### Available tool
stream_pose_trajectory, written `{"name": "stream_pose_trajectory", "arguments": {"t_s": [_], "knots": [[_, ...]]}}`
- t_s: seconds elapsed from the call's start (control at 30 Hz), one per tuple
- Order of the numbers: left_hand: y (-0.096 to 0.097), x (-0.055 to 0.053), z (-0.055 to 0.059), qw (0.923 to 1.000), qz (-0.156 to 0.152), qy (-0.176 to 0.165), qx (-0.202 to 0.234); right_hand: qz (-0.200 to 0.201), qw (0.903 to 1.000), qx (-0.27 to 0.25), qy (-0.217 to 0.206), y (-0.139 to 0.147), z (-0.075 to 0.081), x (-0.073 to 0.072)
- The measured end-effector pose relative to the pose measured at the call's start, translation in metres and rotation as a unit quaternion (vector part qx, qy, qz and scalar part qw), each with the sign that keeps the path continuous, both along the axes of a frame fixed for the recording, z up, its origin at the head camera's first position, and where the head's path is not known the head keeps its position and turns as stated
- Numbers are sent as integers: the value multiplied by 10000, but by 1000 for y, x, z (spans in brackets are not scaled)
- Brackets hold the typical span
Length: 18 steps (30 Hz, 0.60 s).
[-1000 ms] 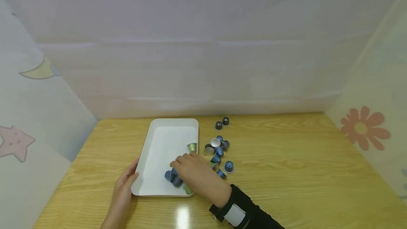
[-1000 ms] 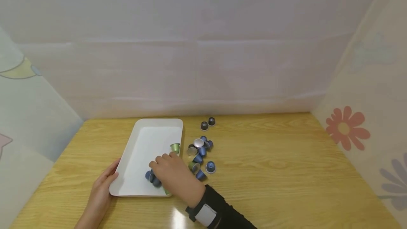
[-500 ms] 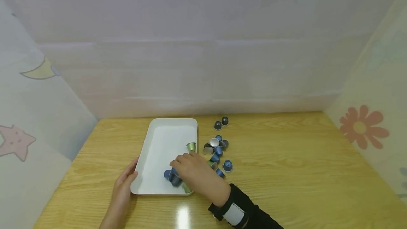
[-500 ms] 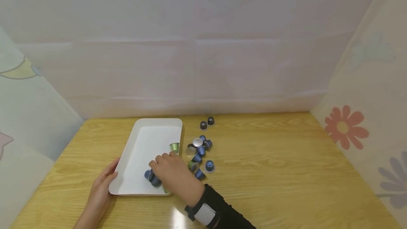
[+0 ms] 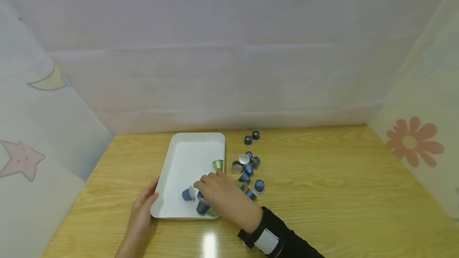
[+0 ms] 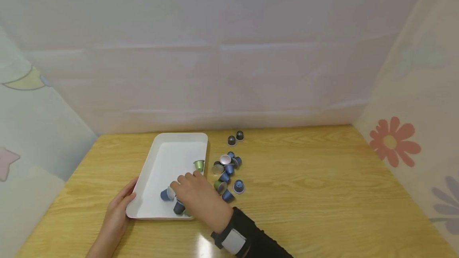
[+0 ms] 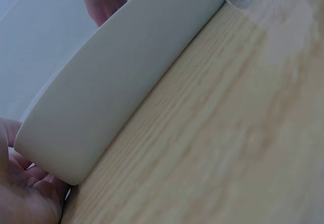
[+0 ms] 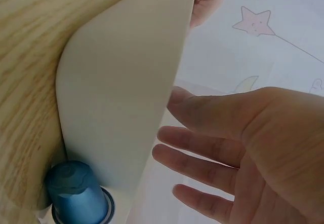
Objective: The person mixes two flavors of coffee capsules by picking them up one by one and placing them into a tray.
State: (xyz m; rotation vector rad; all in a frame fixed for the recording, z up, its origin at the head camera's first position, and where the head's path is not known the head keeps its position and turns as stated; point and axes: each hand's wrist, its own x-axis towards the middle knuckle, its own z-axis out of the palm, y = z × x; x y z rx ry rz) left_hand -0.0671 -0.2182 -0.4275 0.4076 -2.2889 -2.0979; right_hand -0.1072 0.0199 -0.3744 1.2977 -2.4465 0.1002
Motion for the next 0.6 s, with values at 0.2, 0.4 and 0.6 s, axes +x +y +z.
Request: {"name": "stream_pose_trajectory", "arguments": {"t_s": [0.2, 0.4, 0.6], "knots": [[-1, -1, 2, 10000, -50, -72, 45, -266, 9991, 62, -335, 8, 8, -6], [1, -1, 3, 10000, -46, 18, 48, -592, 9948, -354, -745, 26, 16, -21], [0, -2, 1, 10000, -9, -4, 42, -704, 9864, -1090, -1010, 47, 19, -38]]}}
